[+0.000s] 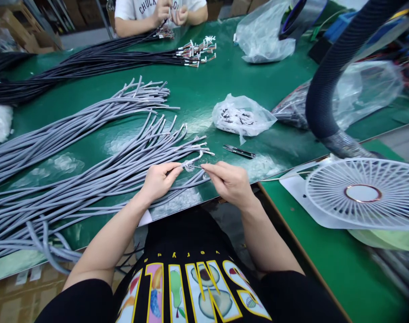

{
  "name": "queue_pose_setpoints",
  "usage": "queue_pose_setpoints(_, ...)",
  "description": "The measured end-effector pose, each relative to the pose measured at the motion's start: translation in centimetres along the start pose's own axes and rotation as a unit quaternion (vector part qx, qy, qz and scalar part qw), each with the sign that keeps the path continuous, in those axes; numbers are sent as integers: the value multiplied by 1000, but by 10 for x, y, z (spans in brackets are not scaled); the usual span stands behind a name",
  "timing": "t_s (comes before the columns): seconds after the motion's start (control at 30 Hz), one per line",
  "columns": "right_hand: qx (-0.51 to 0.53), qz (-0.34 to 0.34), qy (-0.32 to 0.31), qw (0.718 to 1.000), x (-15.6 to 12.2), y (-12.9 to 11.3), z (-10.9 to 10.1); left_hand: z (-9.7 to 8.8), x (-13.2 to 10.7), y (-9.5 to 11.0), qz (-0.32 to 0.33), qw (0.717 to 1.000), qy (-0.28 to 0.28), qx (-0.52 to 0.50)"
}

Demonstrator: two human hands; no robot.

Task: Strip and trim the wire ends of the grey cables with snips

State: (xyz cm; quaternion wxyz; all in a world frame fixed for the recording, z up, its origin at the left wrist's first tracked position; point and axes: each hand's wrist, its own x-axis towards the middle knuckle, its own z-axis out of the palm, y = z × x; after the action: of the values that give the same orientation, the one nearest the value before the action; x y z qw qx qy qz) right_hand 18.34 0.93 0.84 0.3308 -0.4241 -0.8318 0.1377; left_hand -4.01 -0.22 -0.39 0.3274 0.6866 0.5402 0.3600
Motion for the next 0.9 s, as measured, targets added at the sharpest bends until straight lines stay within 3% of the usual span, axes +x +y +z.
queue_pose_setpoints(0.37, -95, -42, -35, 994, 2, 0, -8, 2, -2, 1, 44, 999, 10, 28)
queue_pose_setpoints(0.9, -94, -90, -36, 991, 3, 6, -3, 2, -3, 4, 75, 996, 20, 34)
